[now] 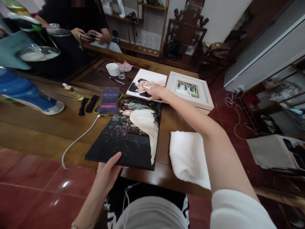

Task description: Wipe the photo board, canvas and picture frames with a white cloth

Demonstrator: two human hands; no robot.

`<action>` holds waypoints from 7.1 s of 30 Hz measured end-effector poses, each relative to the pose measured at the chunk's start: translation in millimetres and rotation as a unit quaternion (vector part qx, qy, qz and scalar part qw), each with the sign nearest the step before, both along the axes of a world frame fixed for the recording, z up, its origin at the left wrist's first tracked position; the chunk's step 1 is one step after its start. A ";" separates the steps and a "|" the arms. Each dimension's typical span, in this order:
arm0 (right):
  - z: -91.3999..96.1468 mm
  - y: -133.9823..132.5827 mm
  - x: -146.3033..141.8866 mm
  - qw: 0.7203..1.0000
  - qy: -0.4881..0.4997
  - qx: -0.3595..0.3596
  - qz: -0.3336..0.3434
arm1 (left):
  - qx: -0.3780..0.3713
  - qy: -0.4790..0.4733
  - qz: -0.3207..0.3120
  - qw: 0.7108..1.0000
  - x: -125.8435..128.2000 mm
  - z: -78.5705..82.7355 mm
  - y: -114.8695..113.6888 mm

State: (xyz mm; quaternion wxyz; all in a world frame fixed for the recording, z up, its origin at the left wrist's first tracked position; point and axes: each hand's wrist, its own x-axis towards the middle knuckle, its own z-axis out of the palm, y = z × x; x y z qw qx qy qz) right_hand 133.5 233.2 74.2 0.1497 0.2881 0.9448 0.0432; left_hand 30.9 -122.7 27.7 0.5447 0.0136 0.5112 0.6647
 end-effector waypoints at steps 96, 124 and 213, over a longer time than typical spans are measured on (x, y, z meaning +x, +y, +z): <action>29.1 -11.3 6.0 0.989 0.133 -0.061 -0.001 | 0.021 0.076 -0.240 0.967 -27.6 4.7 264.4; 7.0 -50.1 259.8 0.771 0.316 0.058 -0.549 | -0.071 0.200 -0.373 0.903 -8.4 22.4 236.6; 58.0 -271.0 260.5 0.732 0.582 0.231 -0.266 | -0.039 0.196 -0.229 0.952 -32.8 18.4 38.2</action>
